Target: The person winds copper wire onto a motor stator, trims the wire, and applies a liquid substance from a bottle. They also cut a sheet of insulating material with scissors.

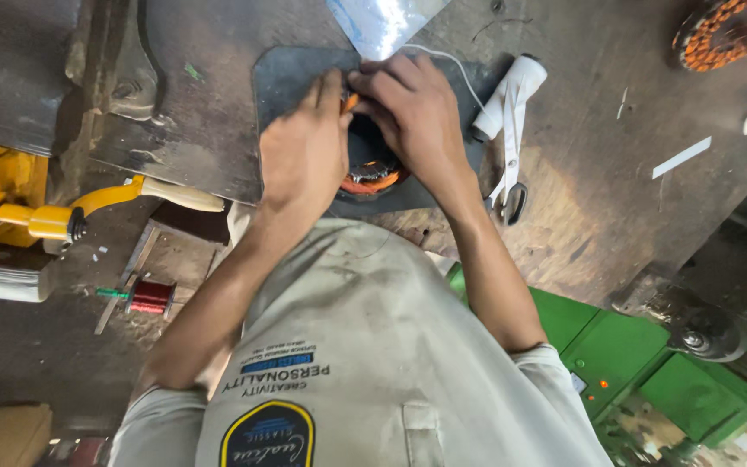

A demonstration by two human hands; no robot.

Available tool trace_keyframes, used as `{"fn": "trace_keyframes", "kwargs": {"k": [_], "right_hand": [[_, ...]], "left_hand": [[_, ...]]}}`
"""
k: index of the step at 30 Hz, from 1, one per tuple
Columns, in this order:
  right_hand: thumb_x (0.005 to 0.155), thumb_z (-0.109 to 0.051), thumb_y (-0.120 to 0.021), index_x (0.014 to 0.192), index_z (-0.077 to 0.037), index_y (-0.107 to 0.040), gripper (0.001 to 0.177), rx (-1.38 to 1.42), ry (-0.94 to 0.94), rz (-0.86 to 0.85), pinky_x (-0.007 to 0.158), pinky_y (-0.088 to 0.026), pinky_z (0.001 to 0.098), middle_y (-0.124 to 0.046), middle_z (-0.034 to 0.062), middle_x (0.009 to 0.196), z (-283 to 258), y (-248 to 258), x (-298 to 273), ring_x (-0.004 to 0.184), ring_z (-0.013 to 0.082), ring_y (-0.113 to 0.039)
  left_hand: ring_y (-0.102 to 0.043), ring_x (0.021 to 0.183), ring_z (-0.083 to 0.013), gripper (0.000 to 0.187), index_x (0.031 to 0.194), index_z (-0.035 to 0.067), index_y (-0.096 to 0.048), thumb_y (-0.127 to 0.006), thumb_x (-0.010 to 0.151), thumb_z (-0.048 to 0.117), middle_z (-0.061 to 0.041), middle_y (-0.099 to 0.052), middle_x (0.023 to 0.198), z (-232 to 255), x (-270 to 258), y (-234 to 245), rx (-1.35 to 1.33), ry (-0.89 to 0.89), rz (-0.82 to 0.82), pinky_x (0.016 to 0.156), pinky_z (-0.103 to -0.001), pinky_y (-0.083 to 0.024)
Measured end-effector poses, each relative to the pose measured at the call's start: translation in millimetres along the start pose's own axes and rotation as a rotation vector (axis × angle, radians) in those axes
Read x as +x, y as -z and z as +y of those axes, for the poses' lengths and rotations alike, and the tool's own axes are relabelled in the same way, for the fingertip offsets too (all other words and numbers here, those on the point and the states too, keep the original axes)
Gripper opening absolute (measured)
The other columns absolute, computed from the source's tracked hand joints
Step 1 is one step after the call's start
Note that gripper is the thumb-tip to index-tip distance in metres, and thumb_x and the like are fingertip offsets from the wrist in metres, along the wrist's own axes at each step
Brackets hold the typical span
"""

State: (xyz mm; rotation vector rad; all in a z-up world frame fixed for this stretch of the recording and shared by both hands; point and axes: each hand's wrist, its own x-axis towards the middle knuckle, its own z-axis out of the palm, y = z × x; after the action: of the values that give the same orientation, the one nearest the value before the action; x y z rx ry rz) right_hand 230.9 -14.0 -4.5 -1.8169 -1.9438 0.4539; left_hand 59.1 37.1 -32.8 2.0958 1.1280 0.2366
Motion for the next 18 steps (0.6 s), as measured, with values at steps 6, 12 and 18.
{"fn": "trace_keyframes", "kwargs": {"k": [6, 12, 18], "right_hand": [[0.094, -0.016, -0.081, 0.120, -0.007, -0.072, 0.028, 0.038, -0.054, 0.069, 0.092, -0.050, 0.0418, -0.068, 0.0090, 0.122, -1.2, -2.1, -5.7, 0.106, 0.0335, -0.061], [0.099, -0.015, -0.079, 0.130, -0.002, -0.064, 0.037, 0.158, -0.035, 0.119, 0.106, -0.049, 0.0445, -0.062, 0.0172, 0.135, 3.0, 7.4, -16.9, 0.122, 0.0374, -0.059], [0.102, -0.003, -0.073, 0.107, -0.005, -0.070, 0.006, 0.108, -0.499, 0.260, 0.079, -0.053, 0.0381, -0.068, 0.0120, 0.097, -64.0, 3.5, -97.5, 0.088, 0.0261, -0.067]], "left_hand": [[-0.071, 0.100, -0.0381, 0.054, 0.144, -0.001, -0.049, -0.067, 0.099, 0.023, -0.020, -0.062, 0.137, 5.6, 6.4, 23.5, 0.087, -0.111, -0.132, 0.080, -0.046, -0.058], [-0.048, 0.146, -0.0215, 0.049, 0.142, 0.017, -0.051, -0.066, 0.095, 0.017, 0.000, -0.057, 0.150, 2.0, -31.7, 68.0, 0.405, -0.667, -0.202, 0.124, -0.041, -0.041], [-0.046, 0.148, -0.0368, 0.060, 0.154, 0.001, -0.039, -0.065, 0.111, 0.034, -0.019, -0.051, 0.155, -20.7, -24.1, 83.7, -0.302, -0.324, 0.019, 0.125, -0.048, -0.039]]}}
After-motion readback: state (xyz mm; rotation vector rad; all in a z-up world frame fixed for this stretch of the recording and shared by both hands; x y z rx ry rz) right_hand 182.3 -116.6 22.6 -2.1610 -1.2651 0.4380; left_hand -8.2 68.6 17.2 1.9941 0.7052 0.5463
